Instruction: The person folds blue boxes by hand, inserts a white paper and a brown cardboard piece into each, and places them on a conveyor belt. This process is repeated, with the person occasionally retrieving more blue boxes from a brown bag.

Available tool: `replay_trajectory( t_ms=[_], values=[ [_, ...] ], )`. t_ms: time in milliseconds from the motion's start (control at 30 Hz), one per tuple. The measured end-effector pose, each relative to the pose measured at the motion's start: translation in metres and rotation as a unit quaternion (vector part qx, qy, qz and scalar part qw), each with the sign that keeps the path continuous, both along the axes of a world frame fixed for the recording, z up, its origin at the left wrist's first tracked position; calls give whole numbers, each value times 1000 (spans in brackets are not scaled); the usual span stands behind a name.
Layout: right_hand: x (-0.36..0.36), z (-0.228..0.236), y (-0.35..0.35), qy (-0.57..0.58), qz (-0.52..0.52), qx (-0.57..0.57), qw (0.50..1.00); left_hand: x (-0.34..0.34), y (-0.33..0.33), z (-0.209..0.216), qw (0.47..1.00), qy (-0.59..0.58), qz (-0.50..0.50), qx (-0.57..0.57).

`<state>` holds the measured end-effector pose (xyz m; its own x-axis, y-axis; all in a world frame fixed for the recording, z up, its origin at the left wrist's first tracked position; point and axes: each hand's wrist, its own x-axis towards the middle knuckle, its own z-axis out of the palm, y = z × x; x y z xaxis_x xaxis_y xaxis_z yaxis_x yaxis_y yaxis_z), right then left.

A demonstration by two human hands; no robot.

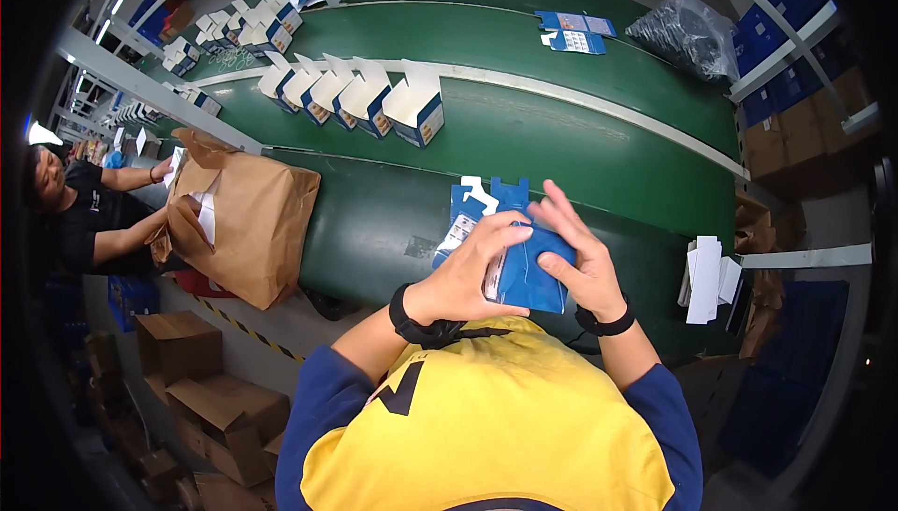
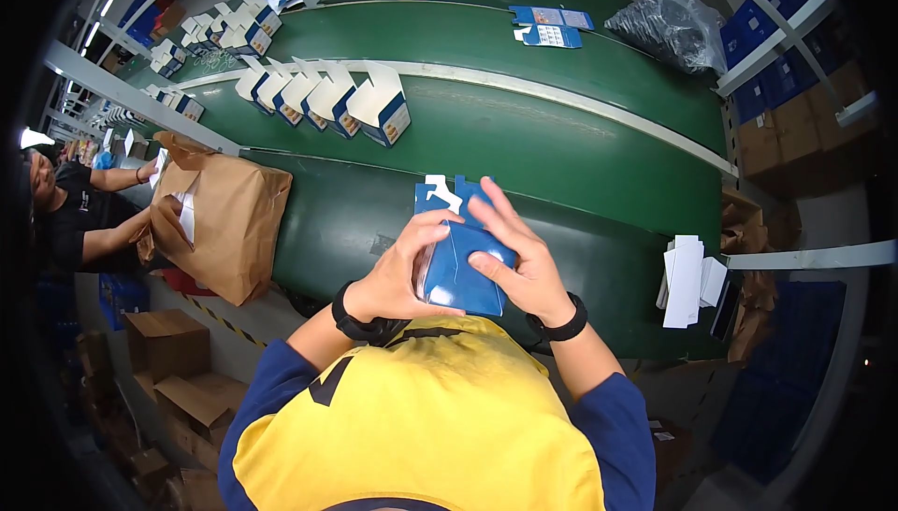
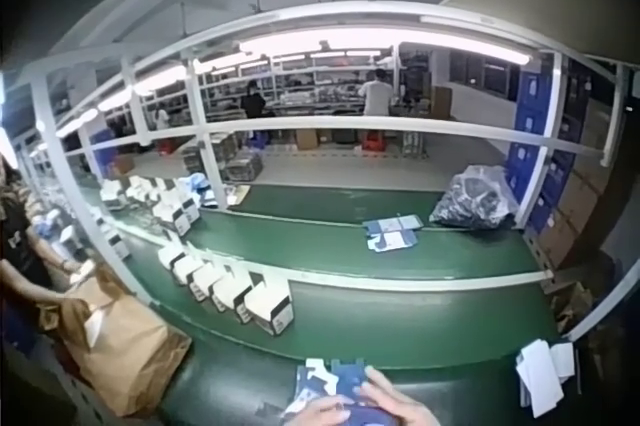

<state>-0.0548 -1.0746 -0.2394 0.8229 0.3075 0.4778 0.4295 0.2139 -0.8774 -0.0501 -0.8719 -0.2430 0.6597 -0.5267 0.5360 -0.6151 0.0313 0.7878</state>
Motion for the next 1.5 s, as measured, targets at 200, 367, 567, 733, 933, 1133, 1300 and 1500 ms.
replay_trajectory(
  t_ms=[200, 367, 567, 733, 933, 1133, 1300, 1500],
  values=[
    [1, 7, 5, 81, 8, -191, 978, -3, 7, 8, 996, -24, -13, 82],
    [2, -14, 8, 23, 15, -228, 973, -5, 7, 10, 987, -56, -37, 143],
    [5, -23, -2, 225, 19, -14, 974, 2, 3, 13, 991, -75, -5, 109],
    [2, -11, -11, 210, -137, 49, 967, 0, -1, 6, 983, -145, 66, 87],
    [-8, -40, -32, 335, 142, 254, 896, 1, -15, 19, 979, -146, 48, -134],
    [-51, -32, -33, 365, 95, 250, 892, 2, -39, 35, 976, -128, -51, -168],
    [-54, -19, -24, 406, 92, 190, 889, -2, -63, 20, 951, -42, -192, -240],
    [-55, -15, -13, 449, 152, 328, 817, 0, -63, 26, 961, -57, -176, -204]
  ],
)
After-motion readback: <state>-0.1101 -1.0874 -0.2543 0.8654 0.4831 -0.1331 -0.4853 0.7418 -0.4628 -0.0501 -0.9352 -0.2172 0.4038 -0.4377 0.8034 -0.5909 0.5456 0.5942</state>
